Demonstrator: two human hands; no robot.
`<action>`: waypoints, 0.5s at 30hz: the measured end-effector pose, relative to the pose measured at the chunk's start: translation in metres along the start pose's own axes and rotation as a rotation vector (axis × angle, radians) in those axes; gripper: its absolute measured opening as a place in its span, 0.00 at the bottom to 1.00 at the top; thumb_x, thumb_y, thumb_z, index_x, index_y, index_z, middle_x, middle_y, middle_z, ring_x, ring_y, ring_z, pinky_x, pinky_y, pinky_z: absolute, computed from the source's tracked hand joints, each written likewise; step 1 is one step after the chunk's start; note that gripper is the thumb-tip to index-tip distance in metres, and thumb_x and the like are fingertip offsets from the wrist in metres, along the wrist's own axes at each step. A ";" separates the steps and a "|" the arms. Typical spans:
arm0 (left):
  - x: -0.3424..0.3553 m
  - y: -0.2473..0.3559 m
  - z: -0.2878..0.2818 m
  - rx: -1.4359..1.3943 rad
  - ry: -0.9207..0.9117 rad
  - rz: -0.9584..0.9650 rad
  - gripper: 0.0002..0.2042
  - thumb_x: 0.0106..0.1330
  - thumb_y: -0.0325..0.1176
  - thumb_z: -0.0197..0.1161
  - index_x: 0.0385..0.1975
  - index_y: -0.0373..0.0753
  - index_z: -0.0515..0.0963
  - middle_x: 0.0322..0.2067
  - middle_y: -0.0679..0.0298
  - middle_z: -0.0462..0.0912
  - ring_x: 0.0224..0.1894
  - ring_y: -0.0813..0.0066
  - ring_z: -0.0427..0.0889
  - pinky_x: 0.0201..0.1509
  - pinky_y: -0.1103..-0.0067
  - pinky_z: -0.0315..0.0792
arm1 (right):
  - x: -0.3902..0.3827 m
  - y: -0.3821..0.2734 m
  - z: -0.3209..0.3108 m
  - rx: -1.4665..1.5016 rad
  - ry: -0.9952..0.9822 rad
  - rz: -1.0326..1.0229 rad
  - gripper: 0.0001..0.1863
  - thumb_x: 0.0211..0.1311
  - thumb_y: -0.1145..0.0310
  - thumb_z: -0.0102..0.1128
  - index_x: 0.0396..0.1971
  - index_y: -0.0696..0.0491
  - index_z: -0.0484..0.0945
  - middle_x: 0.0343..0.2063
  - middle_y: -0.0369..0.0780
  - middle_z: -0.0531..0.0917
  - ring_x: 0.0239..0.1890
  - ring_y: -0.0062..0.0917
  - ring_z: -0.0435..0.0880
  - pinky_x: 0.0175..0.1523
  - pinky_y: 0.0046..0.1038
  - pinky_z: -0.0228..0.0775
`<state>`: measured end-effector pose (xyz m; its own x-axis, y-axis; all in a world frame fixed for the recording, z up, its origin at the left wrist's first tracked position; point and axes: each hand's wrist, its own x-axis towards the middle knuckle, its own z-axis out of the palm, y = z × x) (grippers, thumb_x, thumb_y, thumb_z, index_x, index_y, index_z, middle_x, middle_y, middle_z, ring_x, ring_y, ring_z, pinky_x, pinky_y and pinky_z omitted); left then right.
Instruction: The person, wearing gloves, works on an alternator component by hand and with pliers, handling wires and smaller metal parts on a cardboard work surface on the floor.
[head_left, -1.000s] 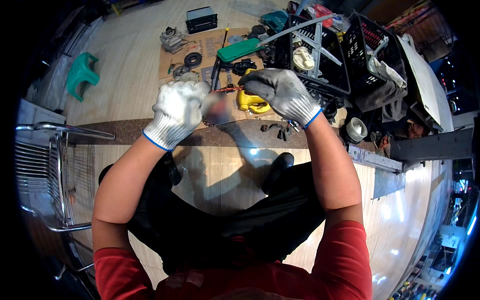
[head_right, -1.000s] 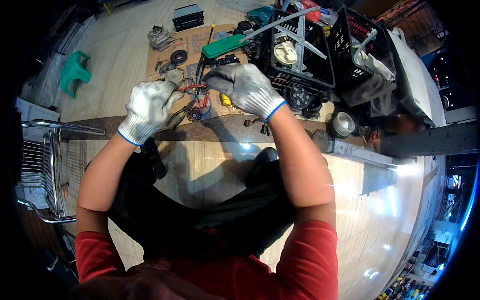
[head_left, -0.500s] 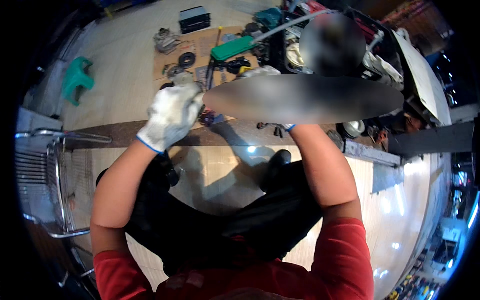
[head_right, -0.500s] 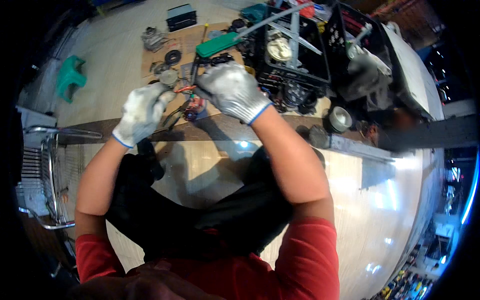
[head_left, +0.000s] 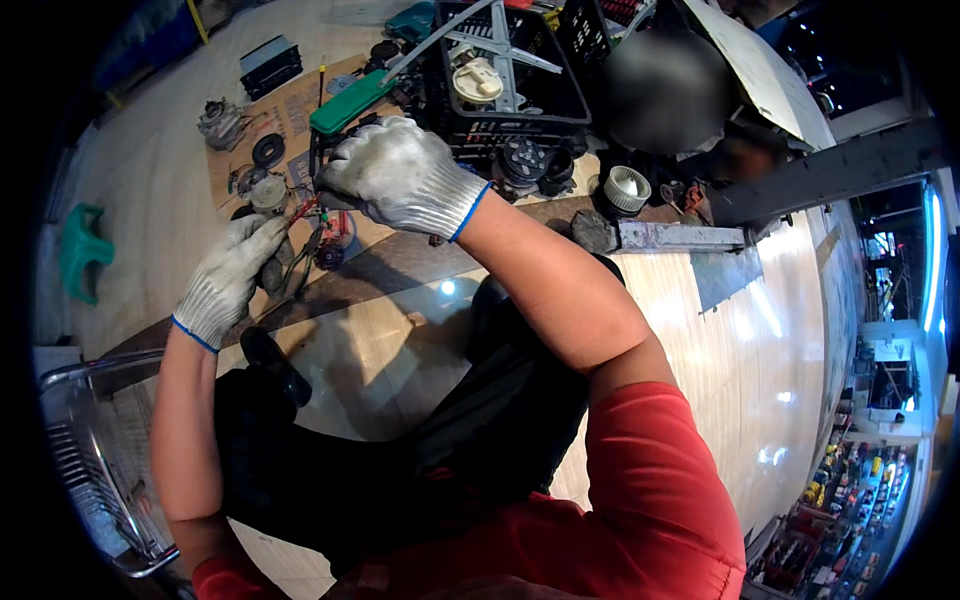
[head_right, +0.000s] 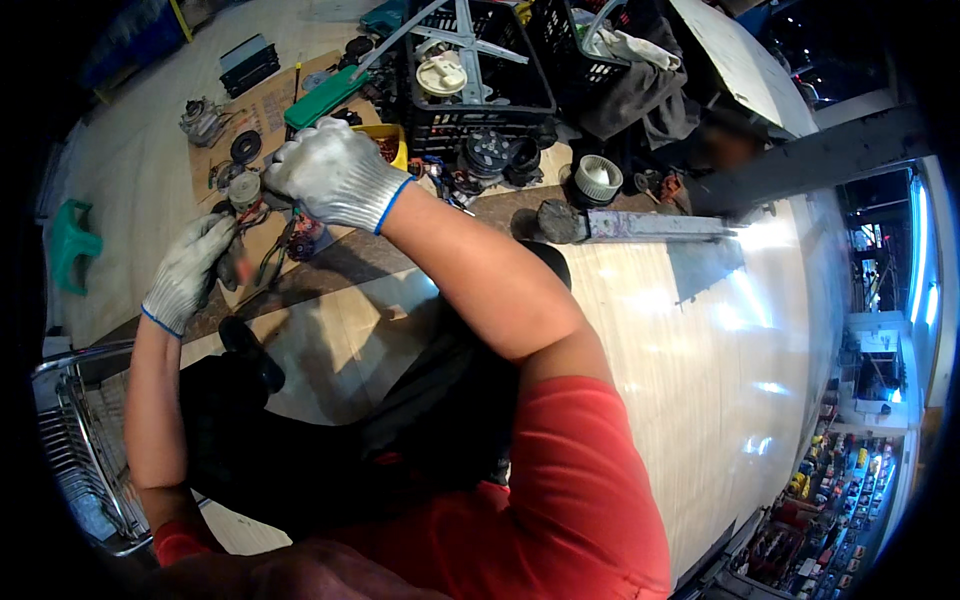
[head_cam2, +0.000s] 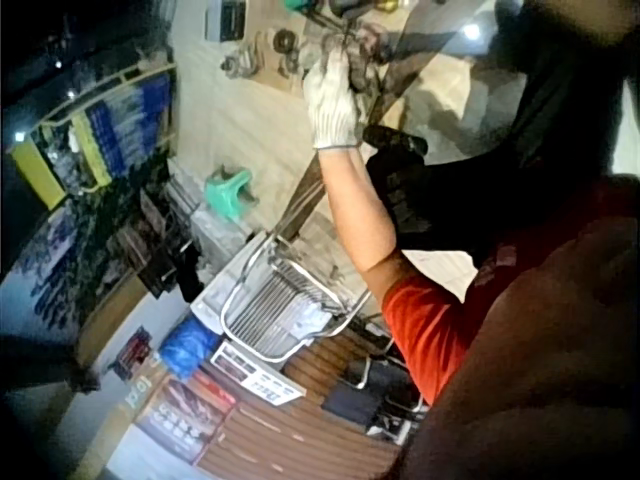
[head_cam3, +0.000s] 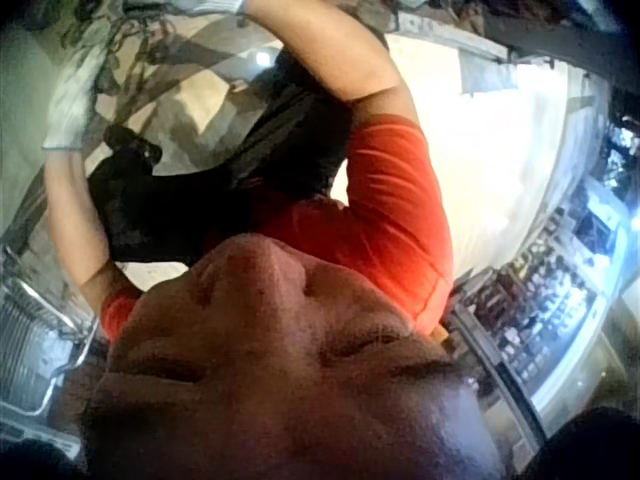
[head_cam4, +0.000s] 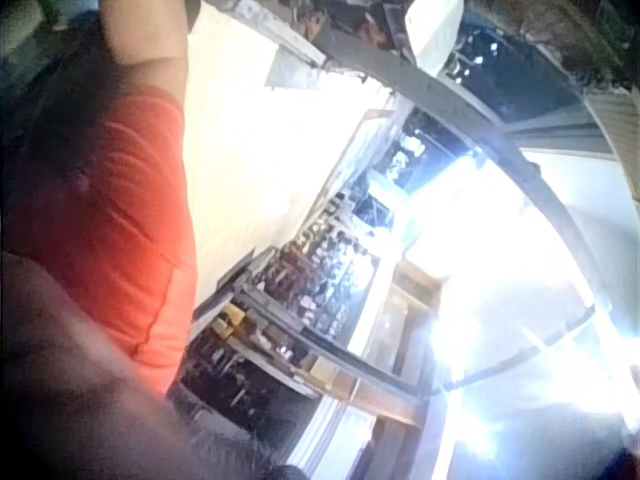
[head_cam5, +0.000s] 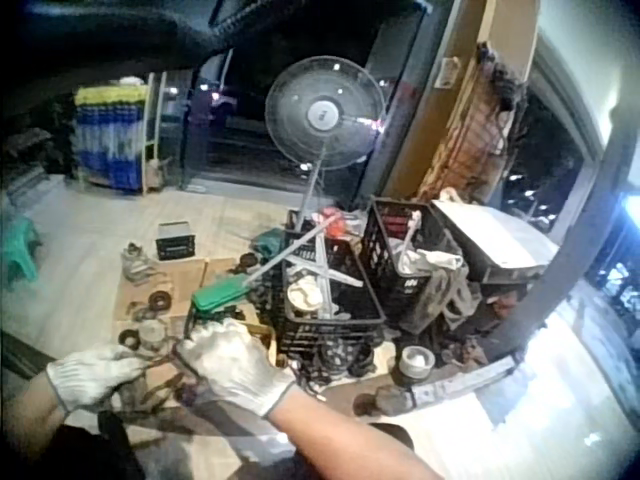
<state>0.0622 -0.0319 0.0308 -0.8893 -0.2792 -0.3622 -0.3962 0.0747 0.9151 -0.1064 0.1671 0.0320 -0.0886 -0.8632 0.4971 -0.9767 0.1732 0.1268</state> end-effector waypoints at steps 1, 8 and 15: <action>-0.002 0.000 -0.001 -0.026 0.022 0.005 0.14 0.74 0.42 0.59 0.39 0.36 0.79 0.28 0.69 0.78 0.28 0.82 0.74 0.33 0.82 0.69 | 0.001 -0.002 -0.003 0.028 0.017 -0.002 0.04 0.51 0.64 0.62 0.24 0.47 0.83 0.23 0.36 0.83 0.32 0.30 0.86 0.40 0.34 0.75; 0.000 0.010 -0.016 0.183 -0.127 0.010 0.16 0.75 0.43 0.56 0.38 0.34 0.79 0.27 0.65 0.80 0.27 0.82 0.76 0.32 0.82 0.70 | 0.003 -0.011 -0.017 0.139 -0.088 -0.073 0.07 0.47 0.66 0.66 0.26 0.52 0.81 0.28 0.40 0.84 0.35 0.35 0.87 0.41 0.37 0.80; -0.001 0.013 -0.009 0.491 0.049 0.309 0.21 0.73 0.46 0.55 0.35 0.27 0.77 0.23 0.60 0.77 0.29 0.74 0.74 0.36 0.74 0.69 | -0.001 -0.004 0.001 0.440 -0.109 0.195 0.12 0.49 0.71 0.65 0.37 0.51 0.83 0.33 0.44 0.85 0.38 0.41 0.86 0.44 0.39 0.80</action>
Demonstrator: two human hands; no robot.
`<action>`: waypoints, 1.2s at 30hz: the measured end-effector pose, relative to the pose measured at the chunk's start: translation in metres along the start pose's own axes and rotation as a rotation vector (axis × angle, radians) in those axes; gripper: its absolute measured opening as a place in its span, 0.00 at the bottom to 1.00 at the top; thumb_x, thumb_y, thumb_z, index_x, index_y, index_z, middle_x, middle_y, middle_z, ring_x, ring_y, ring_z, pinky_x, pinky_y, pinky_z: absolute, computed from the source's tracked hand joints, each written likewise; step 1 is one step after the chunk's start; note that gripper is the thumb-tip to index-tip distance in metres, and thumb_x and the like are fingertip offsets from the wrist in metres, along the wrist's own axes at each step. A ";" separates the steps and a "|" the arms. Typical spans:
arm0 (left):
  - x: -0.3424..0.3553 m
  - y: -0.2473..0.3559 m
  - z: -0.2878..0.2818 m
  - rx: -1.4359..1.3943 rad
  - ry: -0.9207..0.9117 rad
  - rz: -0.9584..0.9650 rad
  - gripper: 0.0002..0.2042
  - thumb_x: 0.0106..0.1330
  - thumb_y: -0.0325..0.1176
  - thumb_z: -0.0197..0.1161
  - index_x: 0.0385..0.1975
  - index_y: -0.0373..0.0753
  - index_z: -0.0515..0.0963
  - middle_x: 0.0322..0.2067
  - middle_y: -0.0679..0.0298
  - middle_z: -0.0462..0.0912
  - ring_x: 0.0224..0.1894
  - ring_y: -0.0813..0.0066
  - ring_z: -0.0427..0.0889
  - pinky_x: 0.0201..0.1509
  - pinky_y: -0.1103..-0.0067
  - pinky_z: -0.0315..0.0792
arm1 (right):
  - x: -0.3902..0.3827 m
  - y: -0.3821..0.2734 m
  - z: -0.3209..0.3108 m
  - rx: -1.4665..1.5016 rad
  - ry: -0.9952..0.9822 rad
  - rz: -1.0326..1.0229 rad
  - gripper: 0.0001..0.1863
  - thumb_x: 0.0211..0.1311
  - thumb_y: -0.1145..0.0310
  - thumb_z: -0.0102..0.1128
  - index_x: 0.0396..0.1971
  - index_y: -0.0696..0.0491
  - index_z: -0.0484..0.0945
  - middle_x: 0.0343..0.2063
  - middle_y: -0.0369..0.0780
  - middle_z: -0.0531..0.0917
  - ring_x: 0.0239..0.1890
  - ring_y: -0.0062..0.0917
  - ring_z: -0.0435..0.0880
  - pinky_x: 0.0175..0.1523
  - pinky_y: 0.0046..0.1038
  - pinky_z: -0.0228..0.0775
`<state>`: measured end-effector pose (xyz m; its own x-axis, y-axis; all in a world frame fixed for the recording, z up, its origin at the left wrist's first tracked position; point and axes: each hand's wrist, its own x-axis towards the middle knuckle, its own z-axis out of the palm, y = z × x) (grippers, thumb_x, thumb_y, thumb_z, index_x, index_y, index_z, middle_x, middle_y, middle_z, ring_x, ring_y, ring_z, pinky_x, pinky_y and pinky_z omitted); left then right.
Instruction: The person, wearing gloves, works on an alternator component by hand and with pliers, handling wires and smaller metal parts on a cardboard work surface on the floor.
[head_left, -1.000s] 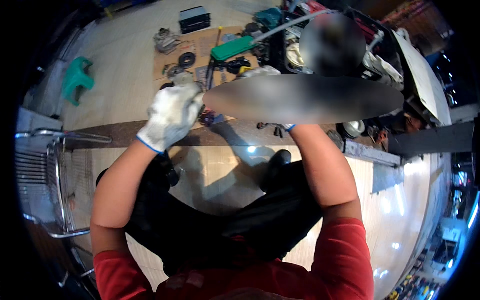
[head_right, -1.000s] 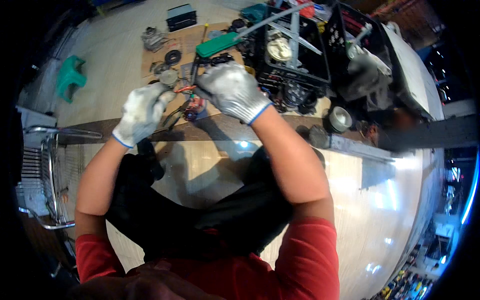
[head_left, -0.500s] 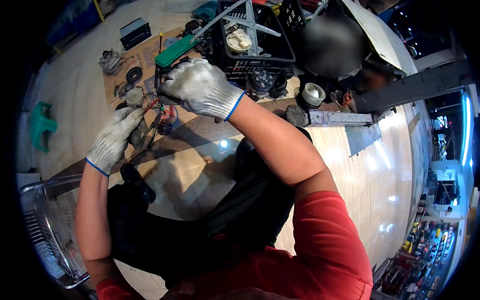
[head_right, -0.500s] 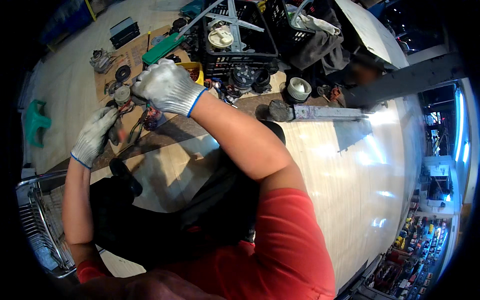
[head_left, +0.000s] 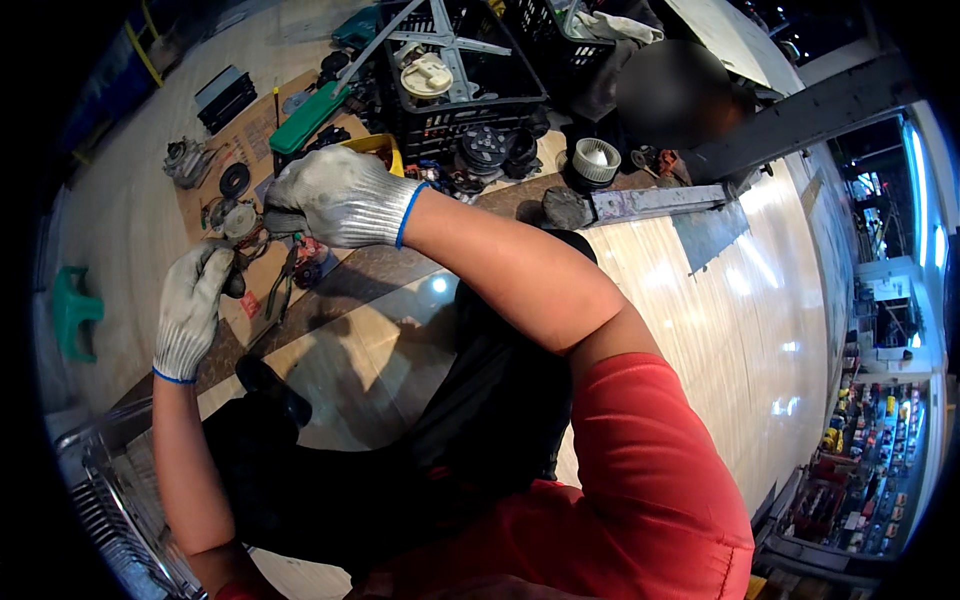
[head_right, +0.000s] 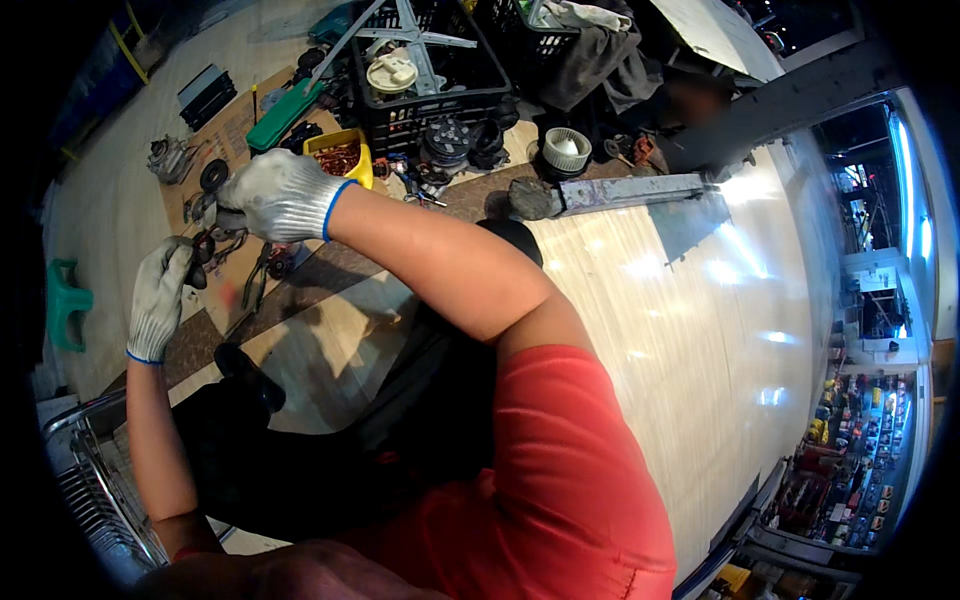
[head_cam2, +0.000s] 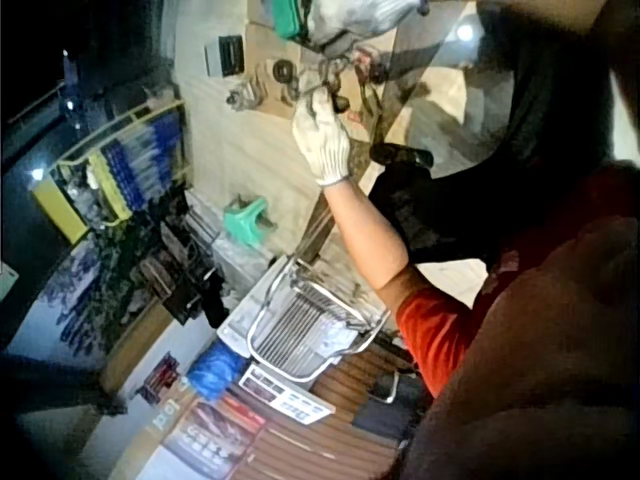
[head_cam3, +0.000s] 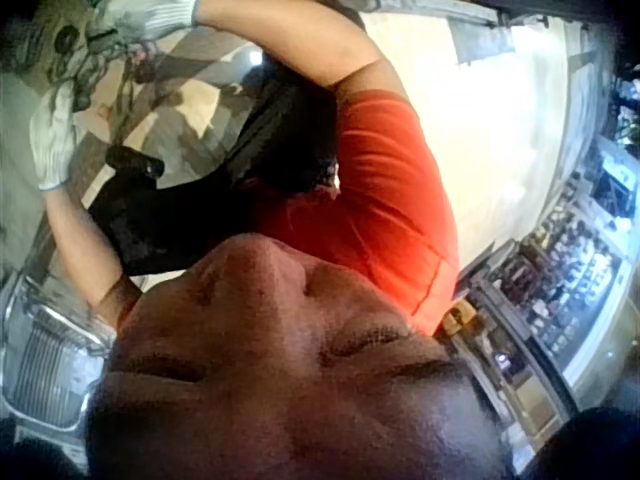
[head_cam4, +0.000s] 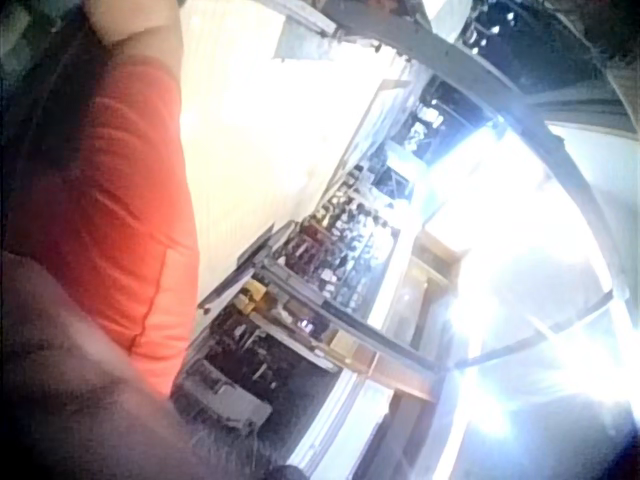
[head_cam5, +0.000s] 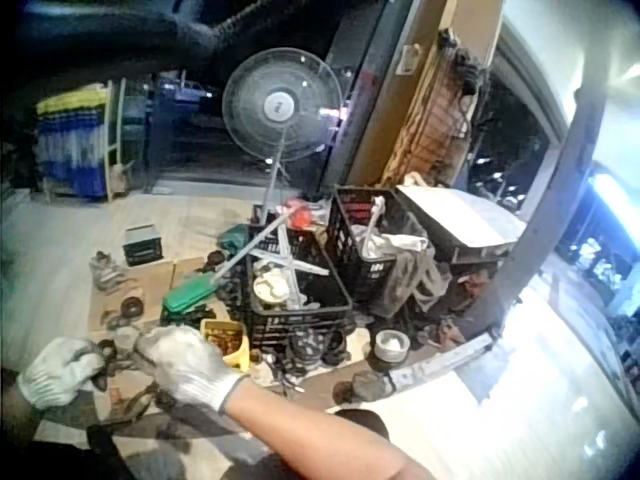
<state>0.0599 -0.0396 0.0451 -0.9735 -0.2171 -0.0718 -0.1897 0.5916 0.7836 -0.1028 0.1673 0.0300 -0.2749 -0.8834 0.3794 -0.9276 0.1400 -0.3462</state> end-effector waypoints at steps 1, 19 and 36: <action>0.001 -0.004 -0.001 0.000 0.012 -0.007 0.22 0.73 0.46 0.55 0.36 0.27 0.77 0.23 0.59 0.77 0.29 0.74 0.74 0.36 0.74 0.69 | 0.000 0.002 0.002 0.015 -0.029 0.007 0.13 0.49 0.71 0.65 0.37 0.51 0.83 0.33 0.45 0.85 0.38 0.42 0.86 0.44 0.39 0.80; -0.001 -0.007 0.010 -0.014 0.149 -0.048 0.19 0.72 0.42 0.60 0.44 0.27 0.81 0.28 0.60 0.82 0.30 0.75 0.76 0.38 0.76 0.72 | 0.002 -0.016 0.000 -0.014 -0.211 0.230 0.14 0.49 0.69 0.65 0.38 0.53 0.81 0.38 0.47 0.84 0.43 0.44 0.86 0.45 0.44 0.80; -0.007 0.008 0.008 0.307 0.199 0.109 0.13 0.71 0.37 0.60 0.41 0.31 0.81 0.31 0.47 0.84 0.34 0.56 0.84 0.40 0.68 0.76 | -0.005 -0.005 0.006 0.188 -0.180 0.197 0.12 0.62 0.58 0.65 0.38 0.49 0.83 0.32 0.46 0.85 0.38 0.45 0.85 0.42 0.44 0.78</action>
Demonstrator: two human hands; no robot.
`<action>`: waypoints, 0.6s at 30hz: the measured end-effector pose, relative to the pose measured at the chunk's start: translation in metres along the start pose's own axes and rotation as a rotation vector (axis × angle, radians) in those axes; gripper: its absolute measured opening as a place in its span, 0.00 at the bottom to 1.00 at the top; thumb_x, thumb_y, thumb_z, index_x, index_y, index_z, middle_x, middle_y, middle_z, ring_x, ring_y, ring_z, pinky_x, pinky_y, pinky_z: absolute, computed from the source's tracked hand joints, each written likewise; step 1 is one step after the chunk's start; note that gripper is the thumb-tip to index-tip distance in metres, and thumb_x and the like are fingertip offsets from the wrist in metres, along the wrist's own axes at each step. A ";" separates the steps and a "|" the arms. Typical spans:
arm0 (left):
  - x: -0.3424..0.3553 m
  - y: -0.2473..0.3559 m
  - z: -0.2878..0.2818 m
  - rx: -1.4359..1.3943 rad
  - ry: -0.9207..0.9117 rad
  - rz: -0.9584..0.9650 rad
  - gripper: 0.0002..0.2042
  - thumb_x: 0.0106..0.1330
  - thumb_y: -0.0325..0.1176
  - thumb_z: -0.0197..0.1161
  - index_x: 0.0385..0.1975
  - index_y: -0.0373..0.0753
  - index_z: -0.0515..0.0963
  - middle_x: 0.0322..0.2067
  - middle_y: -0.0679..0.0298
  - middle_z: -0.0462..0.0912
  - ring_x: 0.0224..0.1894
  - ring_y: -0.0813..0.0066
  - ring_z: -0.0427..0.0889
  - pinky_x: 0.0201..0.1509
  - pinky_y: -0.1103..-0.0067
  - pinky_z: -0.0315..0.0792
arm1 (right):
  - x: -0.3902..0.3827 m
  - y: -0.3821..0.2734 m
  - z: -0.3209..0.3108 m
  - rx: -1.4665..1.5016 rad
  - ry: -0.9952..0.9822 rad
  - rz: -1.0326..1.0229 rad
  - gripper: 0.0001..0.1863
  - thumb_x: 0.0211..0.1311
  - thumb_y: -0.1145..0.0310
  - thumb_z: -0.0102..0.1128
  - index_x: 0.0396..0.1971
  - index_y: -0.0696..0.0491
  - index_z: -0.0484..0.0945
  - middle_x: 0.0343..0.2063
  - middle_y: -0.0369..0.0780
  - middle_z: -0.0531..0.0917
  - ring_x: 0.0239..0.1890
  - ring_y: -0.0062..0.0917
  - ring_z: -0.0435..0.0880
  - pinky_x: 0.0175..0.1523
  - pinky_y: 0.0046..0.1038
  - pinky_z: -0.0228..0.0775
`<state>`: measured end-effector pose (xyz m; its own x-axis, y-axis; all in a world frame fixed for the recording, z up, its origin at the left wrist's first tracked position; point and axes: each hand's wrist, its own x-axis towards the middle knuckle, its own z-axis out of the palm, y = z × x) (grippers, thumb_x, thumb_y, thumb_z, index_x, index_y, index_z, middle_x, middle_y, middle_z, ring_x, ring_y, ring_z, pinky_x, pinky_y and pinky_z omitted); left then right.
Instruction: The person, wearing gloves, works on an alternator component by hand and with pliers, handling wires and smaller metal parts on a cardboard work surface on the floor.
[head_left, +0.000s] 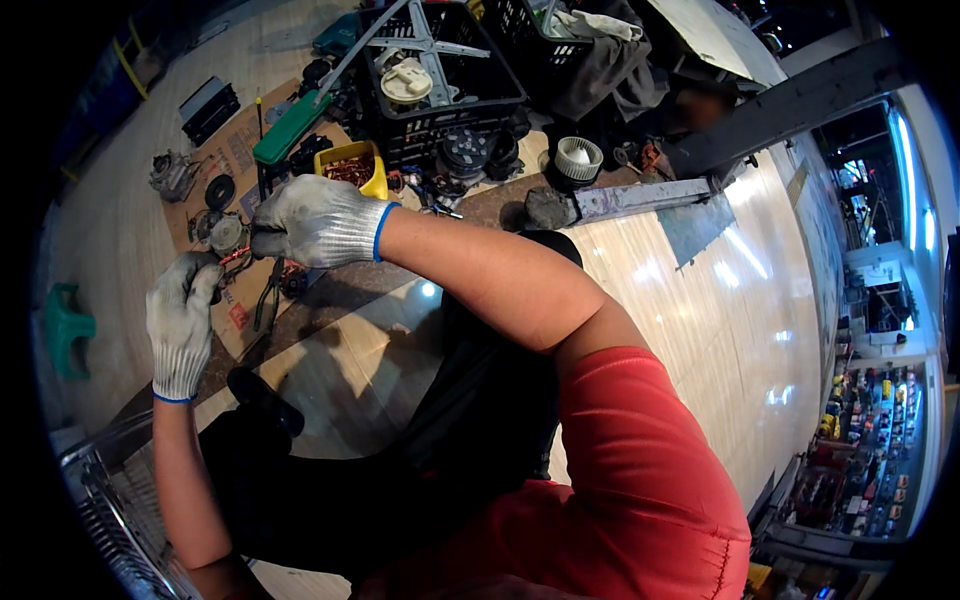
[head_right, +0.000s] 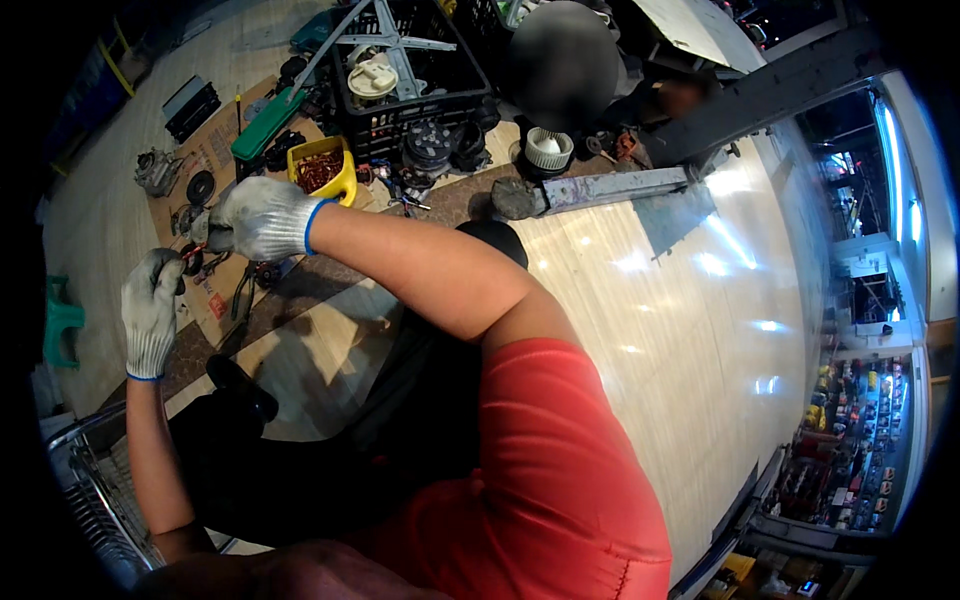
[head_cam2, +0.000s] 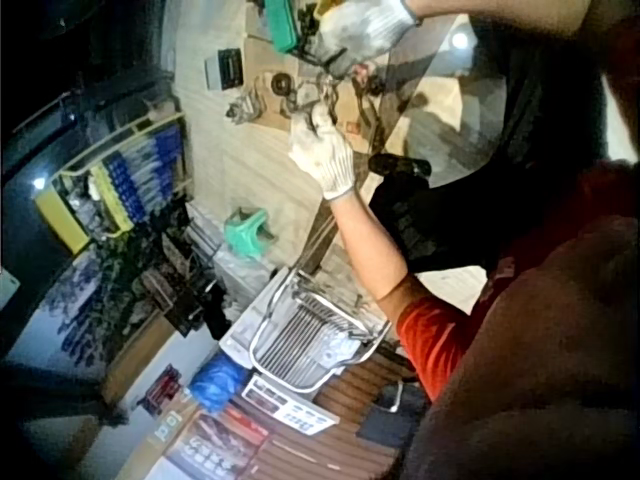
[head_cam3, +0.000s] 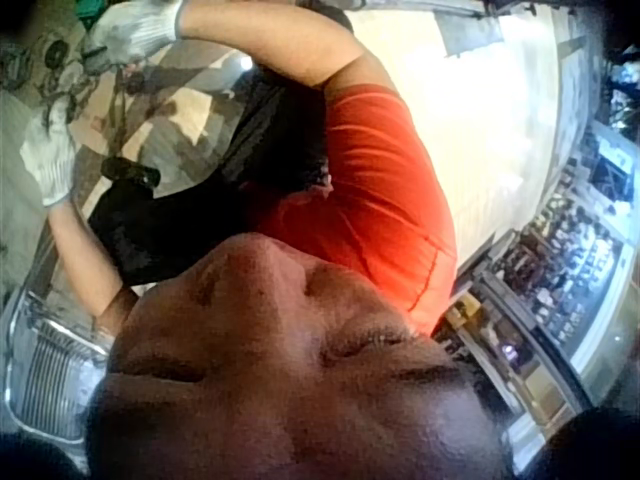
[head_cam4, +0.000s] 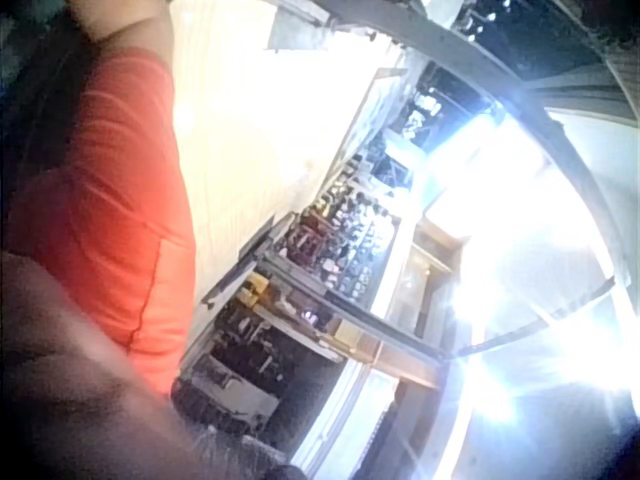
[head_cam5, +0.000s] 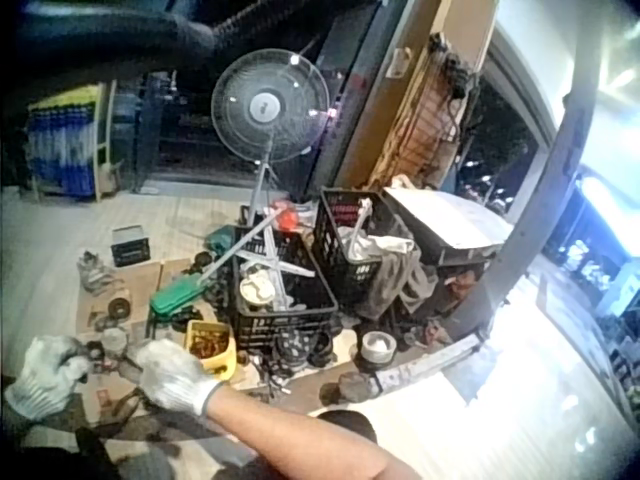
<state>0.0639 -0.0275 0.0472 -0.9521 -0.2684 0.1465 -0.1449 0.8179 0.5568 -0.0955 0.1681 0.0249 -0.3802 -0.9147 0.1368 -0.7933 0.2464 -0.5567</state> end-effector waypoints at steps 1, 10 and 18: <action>0.000 0.001 0.000 0.004 -0.012 -0.013 0.13 0.71 0.37 0.60 0.41 0.31 0.81 0.31 0.47 0.84 0.34 0.55 0.85 0.40 0.68 0.76 | 0.000 0.002 0.003 -0.043 0.013 -0.003 0.12 0.62 0.58 0.65 0.38 0.49 0.83 0.32 0.46 0.85 0.38 0.45 0.85 0.42 0.43 0.78; 0.001 -0.017 0.024 0.072 -0.047 0.024 0.13 0.71 0.38 0.60 0.44 0.34 0.82 0.36 0.45 0.85 0.41 0.48 0.85 0.43 0.64 0.77 | 0.006 -0.001 0.012 -0.321 -0.091 0.081 0.09 0.55 0.65 0.63 0.34 0.51 0.85 0.32 0.46 0.87 0.39 0.41 0.88 0.43 0.43 0.80; 0.009 -0.028 0.025 0.255 0.232 0.044 0.14 0.71 0.36 0.59 0.52 0.40 0.80 0.45 0.48 0.85 0.46 0.47 0.84 0.50 0.62 0.78 | 0.009 0.007 0.021 -0.497 -0.164 0.200 0.11 0.53 0.63 0.65 0.32 0.52 0.88 0.33 0.47 0.88 0.39 0.40 0.89 0.39 0.46 0.79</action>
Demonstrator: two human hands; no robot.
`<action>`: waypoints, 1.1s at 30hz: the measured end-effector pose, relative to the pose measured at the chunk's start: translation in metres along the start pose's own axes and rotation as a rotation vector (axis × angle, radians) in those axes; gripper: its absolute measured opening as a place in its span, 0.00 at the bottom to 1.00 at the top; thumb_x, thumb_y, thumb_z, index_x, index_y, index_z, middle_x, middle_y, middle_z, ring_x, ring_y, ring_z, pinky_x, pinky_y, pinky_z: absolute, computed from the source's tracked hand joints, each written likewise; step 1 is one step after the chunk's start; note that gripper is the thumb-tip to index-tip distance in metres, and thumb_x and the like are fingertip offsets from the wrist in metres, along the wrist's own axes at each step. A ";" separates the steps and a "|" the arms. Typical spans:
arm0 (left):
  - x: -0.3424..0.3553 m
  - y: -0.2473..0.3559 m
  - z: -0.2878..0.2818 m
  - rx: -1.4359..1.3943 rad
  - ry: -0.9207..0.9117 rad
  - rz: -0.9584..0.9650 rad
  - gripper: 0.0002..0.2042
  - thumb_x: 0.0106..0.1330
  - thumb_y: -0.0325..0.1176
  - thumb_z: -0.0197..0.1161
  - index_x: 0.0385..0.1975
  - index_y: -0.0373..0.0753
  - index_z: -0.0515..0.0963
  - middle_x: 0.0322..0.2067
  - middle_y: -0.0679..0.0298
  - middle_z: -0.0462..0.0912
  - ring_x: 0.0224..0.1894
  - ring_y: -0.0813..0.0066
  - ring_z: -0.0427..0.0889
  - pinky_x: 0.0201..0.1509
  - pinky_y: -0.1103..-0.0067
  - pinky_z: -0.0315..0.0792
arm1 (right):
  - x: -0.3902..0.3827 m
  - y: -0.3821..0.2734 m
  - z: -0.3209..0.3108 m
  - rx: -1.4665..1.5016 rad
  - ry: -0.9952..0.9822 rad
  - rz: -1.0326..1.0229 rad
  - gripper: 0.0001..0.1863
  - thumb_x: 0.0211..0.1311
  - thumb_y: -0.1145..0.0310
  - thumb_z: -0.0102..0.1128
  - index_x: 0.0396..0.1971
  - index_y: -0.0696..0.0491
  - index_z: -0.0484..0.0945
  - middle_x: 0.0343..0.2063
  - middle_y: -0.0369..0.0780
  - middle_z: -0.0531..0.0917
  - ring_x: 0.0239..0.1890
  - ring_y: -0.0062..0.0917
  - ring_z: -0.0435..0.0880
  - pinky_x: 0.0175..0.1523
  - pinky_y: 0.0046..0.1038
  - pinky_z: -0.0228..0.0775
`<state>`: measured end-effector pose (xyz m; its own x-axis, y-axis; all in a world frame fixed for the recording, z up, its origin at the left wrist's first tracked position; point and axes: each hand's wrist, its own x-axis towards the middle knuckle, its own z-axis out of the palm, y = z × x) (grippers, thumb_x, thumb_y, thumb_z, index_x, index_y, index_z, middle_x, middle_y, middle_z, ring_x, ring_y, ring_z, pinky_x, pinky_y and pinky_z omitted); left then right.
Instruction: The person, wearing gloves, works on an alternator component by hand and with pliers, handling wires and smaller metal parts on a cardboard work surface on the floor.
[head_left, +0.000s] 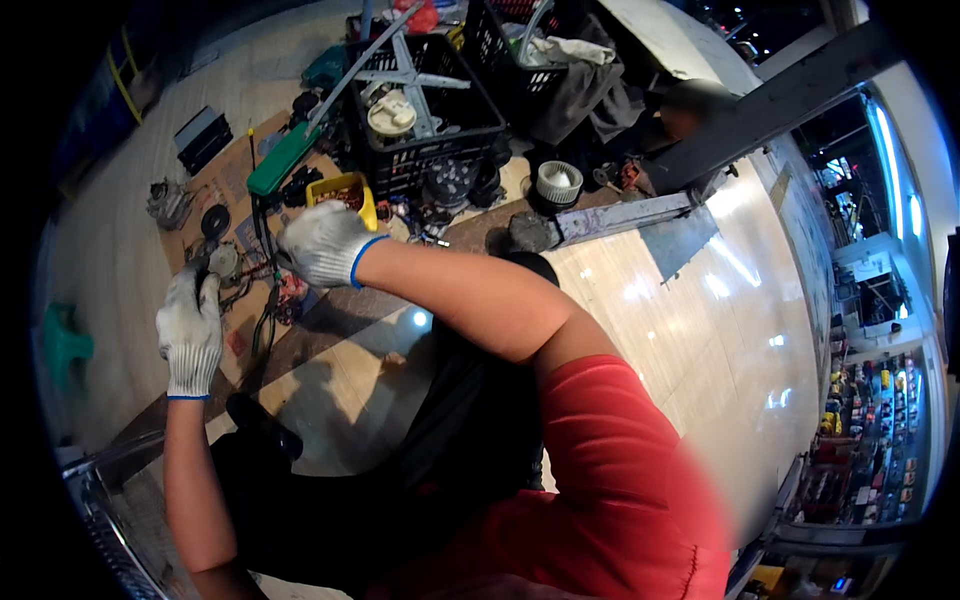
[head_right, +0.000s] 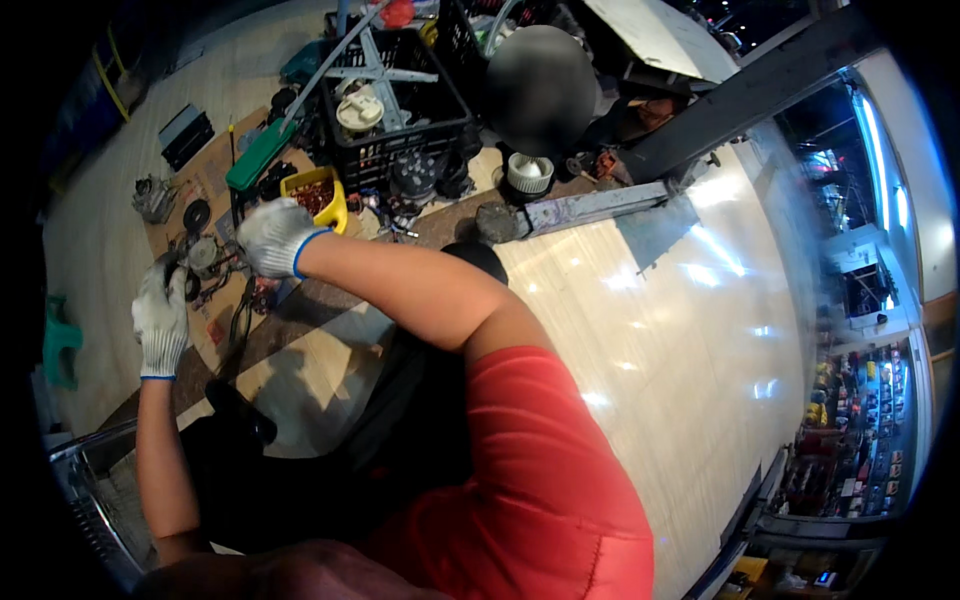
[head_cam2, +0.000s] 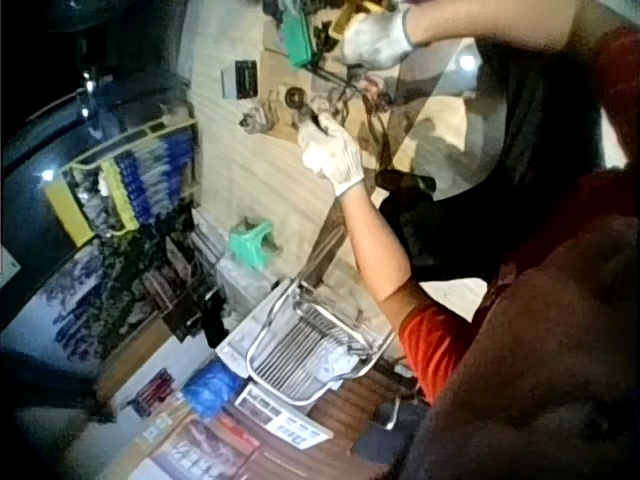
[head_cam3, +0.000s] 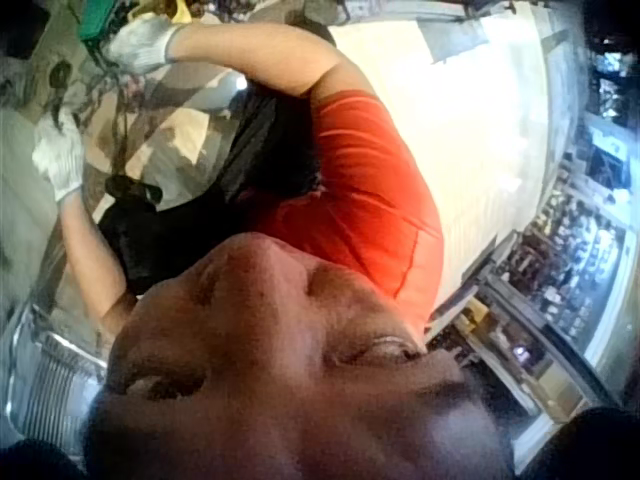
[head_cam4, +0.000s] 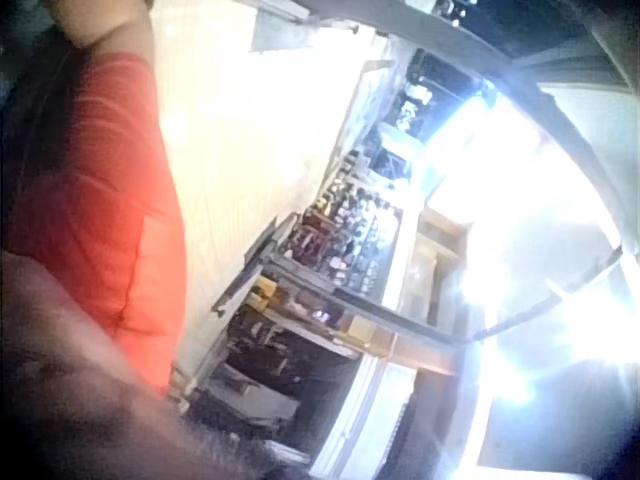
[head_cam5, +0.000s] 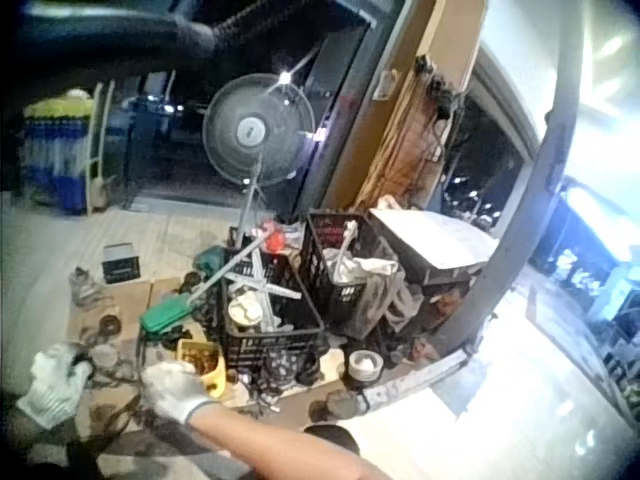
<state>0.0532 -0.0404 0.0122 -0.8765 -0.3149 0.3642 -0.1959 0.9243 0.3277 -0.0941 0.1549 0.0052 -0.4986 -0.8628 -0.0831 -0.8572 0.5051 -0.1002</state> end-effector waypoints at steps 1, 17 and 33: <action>0.004 0.001 -0.003 -0.001 0.059 0.029 0.14 0.71 0.35 0.59 0.52 0.40 0.79 0.46 0.48 0.84 0.47 0.47 0.84 0.50 0.62 0.78 | 0.003 -0.002 0.007 -0.044 0.001 0.009 0.12 0.53 0.63 0.65 0.33 0.52 0.88 0.33 0.47 0.88 0.39 0.39 0.89 0.39 0.46 0.79; 0.047 0.133 -0.079 -0.211 0.385 0.345 0.09 0.50 0.35 0.60 0.30 0.41 0.78 0.28 0.59 0.76 0.33 0.64 0.78 0.31 0.66 0.69 | 0.008 -0.005 0.126 0.016 -0.306 0.004 0.15 0.64 0.58 0.58 0.39 0.51 0.86 0.35 0.49 0.87 0.39 0.43 0.87 0.42 0.41 0.79; 0.033 0.075 -0.109 -0.421 0.258 0.365 0.10 0.55 0.36 0.60 0.35 0.42 0.80 0.31 0.59 0.79 0.34 0.63 0.80 0.33 0.67 0.72 | 0.052 -0.023 0.190 0.144 -0.348 -0.009 0.16 0.68 0.53 0.56 0.35 0.48 0.87 0.35 0.49 0.86 0.38 0.46 0.86 0.42 0.43 0.78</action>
<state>0.0578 -0.0049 0.1440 -0.7090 -0.0844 0.7002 0.3339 0.8343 0.4387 -0.0761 0.1024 -0.1852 -0.3968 -0.8208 -0.4110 -0.8221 0.5169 -0.2387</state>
